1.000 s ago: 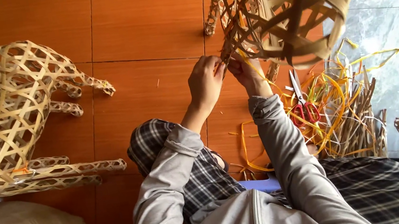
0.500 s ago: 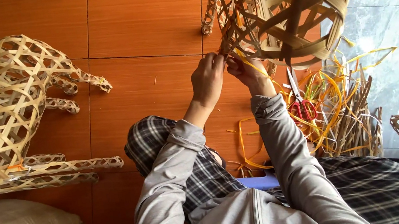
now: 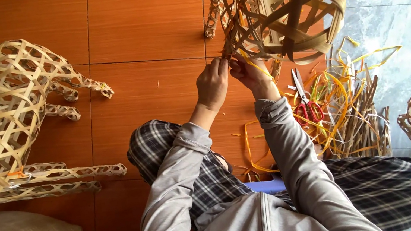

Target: Assembling and trimming bamboo strips to form animal-shaped sculptures.

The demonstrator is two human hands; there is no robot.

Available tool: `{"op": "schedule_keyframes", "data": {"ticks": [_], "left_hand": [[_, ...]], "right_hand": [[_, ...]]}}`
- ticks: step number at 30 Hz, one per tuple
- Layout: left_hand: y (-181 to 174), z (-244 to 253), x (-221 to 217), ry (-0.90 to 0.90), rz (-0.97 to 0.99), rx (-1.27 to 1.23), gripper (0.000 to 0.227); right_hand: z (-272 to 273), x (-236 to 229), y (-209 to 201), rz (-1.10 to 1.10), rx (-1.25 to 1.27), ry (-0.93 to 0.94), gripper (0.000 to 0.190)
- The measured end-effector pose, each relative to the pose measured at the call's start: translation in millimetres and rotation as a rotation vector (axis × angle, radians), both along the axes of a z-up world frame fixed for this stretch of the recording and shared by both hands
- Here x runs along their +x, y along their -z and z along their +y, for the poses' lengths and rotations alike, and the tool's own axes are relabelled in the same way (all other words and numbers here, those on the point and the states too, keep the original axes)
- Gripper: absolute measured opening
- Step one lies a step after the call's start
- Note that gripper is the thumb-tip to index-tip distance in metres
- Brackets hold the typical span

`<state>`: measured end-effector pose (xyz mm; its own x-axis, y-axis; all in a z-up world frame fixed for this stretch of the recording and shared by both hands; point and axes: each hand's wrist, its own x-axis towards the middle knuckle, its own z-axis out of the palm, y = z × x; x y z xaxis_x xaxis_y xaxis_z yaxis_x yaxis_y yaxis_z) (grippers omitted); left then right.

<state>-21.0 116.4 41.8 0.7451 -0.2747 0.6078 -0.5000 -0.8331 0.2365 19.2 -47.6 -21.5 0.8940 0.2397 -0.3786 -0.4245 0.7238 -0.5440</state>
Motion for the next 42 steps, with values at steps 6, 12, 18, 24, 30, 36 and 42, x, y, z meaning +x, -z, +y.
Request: {"op": "schedule_keyframes", "data": {"ticks": [6,12,18,24,30,36,42], "left_hand": [[-1.1,0.9,-1.6,-0.012,0.0,0.021,0.015],[-0.5,1.5,4.0,-0.007,-0.07,0.003,0.018],[-15.2,2.9,-7.7,-0.003,-0.025,-0.179,0.014],[-41.8,11.8,-35.3,0.009,0.131,-0.336,0.018],[-50.0,26.8,-38.6,0.128,0.313,-0.32,0.016],[-42.1,29.1,-18.6,0.376,0.228,-0.369,0.031],[-36.6,18.5,-13.2,0.415,0.123,-0.239,0.026]], "right_hand": [[-0.5,-6.2,6.7,0.042,-0.063,0.02,0.014],[6.0,-5.7,-5.9,0.022,-0.034,0.023,0.014],[8.5,-18.1,2.8,0.034,-0.063,0.057,0.009],[38.7,-70.5,-62.0,-0.03,-0.411,0.233,0.013],[47.3,-88.9,-74.5,-0.174,-0.426,0.213,0.02],[49.7,-106.1,-93.6,-0.352,-0.823,0.293,0.012],[48.2,-121.1,-134.9,-0.291,-0.851,0.379,0.011]]}}
